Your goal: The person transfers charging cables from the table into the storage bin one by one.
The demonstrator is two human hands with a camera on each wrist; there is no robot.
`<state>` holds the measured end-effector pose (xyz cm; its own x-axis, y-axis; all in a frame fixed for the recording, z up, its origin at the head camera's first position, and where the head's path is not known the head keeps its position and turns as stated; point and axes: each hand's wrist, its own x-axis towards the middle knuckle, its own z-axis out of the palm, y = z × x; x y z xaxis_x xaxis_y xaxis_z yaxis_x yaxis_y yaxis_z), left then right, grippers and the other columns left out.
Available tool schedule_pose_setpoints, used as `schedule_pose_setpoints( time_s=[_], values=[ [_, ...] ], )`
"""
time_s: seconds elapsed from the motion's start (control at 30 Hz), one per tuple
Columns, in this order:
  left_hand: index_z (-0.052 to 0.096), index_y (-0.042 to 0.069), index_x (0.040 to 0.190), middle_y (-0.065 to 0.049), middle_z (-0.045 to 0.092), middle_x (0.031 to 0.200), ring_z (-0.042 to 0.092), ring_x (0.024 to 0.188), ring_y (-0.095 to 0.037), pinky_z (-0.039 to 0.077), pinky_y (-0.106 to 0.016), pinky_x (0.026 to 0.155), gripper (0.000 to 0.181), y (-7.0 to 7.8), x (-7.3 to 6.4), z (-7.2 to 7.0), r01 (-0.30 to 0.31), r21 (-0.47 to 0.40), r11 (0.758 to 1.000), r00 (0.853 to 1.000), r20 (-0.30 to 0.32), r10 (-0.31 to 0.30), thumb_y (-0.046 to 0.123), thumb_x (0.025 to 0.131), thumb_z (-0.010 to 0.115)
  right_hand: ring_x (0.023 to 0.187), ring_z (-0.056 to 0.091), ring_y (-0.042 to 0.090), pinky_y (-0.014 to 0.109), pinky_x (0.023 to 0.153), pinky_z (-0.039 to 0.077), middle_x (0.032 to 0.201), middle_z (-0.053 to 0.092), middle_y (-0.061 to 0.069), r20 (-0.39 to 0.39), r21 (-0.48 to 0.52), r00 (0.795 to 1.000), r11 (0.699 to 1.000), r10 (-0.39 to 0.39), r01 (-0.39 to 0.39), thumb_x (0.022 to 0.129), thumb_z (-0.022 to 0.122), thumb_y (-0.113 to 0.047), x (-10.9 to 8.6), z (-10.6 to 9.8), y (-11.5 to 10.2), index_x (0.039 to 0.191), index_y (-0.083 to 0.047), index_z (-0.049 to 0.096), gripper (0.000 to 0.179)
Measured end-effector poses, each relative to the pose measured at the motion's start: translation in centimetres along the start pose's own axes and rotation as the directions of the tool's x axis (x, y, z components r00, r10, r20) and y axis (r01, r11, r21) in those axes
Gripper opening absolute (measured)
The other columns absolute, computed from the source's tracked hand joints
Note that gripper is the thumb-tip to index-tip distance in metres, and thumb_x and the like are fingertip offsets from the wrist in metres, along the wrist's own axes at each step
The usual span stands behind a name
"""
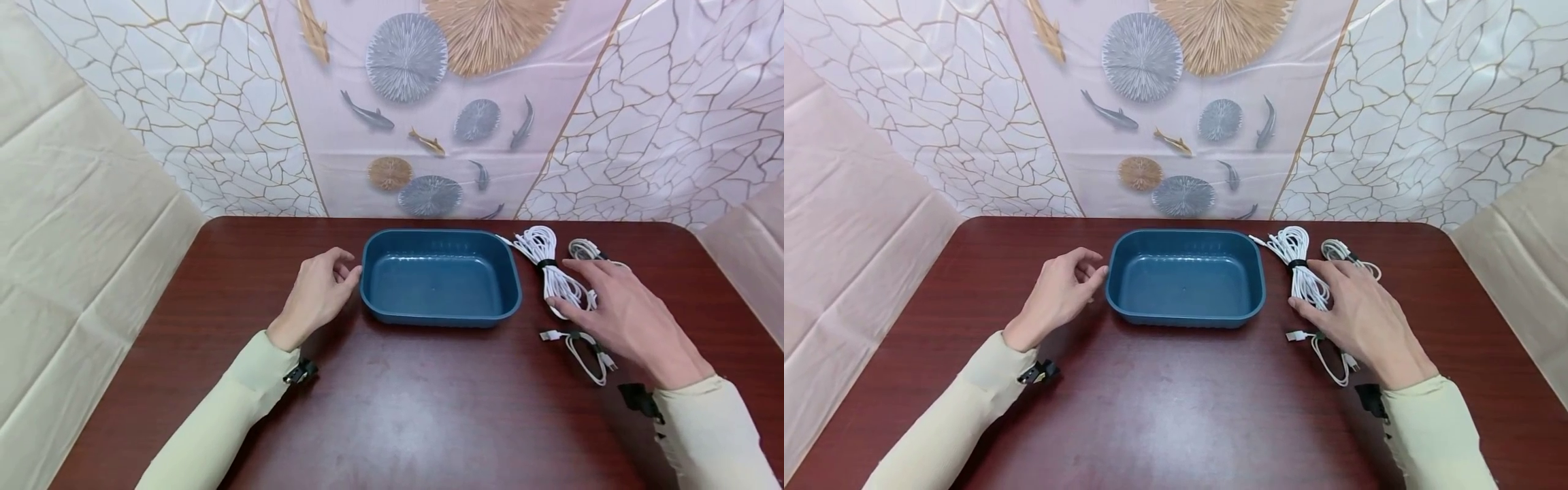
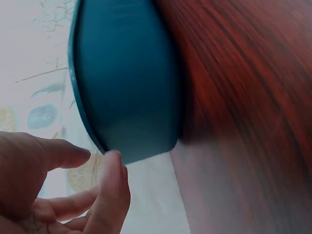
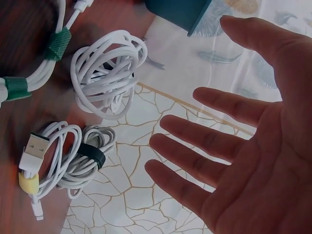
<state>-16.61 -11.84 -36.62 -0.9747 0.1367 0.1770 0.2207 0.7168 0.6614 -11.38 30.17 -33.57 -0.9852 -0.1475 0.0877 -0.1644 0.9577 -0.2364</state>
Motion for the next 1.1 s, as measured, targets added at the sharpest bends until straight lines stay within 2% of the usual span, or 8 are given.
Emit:
schedule_pose_setpoints(
  time_s=[0.17,0.4,0.63,0.73,0.97,1.1],
  values=[
    [0.067,0.003,0.124,-0.006,0.071,0.082,0.067,0.055,-0.01,0.06,-0.025,0.058,0.031,-0.02,0.33,0.25,0.029,-0.091,0.995,0.998,0.06,-0.023,0.023,0.099,0.066,0.133,0.042,0.048,0.074,0.098,0.043,0.144,0.051,0.029,0.007,-0.002,1.0,1.0,0.015,-0.015,0.092,0.068,-0.054,0.17,-0.28,0.18,0.147,-0.006,0.05,0.075],
    [0.064,0.0,0.128,-0.011,0.07,0.087,0.072,0.06,-0.02,0.064,-0.027,0.059,0.036,-0.11,0.52,-0.07,0.059,-0.169,0.984,0.995,0.092,-0.043,0.018,0.097,0.069,0.133,0.043,0.047,0.073,0.098,0.043,0.143,0.051,0.028,0.01,0.024,1.0,0.999,0.028,-0.029,0.092,0.069,-0.055,0.33,-0.35,-0.02,0.146,-0.008,0.051,0.074],
    [0.063,-0.001,0.131,-0.014,0.069,0.091,0.071,0.062,-0.015,0.065,-0.03,0.061,0.038,-0.28,0.39,-0.14,0.079,-0.232,0.97,0.99,0.134,-0.049,0.012,0.096,0.071,0.131,0.045,0.046,0.072,0.096,0.044,0.14,0.055,0.026,0.01,0.011,1.0,1.0,0.008,-0.008,0.092,0.069,-0.053,0.36,0.07,-0.11,0.144,-0.008,0.053,0.07],
    [0.063,-0.002,0.13,-0.015,0.068,0.092,0.071,0.064,-0.015,0.066,-0.034,0.063,0.038,-0.14,0.4,0.11,0.078,-0.256,0.964,0.99,0.132,-0.046,0.009,0.095,0.072,0.133,0.043,0.047,0.074,0.094,0.045,0.142,0.053,0.026,0.013,0.003,1.0,1.0,0.012,-0.012,0.092,0.068,-0.056,0.27,0.19,-0.07,0.145,-0.009,0.053,0.072],
    [0.064,-0.003,0.129,-0.014,0.068,0.096,0.071,0.07,-0.013,0.065,-0.027,0.062,0.039,0.24,0.49,0.72,0.091,-0.244,0.966,0.989,0.134,-0.059,0.009,0.093,0.073,0.134,0.041,0.049,0.076,0.095,0.044,0.146,0.05,0.027,0.044,-0.012,0.999,1.0,0.026,-0.026,0.094,0.063,-0.06,-0.11,0.19,0.15,0.148,-0.009,0.05,0.076],
    [0.064,-0.003,0.129,-0.015,0.067,0.097,0.071,0.069,-0.015,0.065,-0.029,0.06,0.04,0.55,0.61,0.67,0.096,-0.263,0.96,0.99,0.123,-0.065,0.006,0.092,0.074,0.135,0.041,0.048,0.076,0.094,0.045,0.147,0.05,0.025,0.032,-0.008,0.999,1.0,0.024,-0.023,0.093,0.063,-0.061,-0.16,0.06,0.08,0.148,-0.01,0.05,0.076]
  ],
)
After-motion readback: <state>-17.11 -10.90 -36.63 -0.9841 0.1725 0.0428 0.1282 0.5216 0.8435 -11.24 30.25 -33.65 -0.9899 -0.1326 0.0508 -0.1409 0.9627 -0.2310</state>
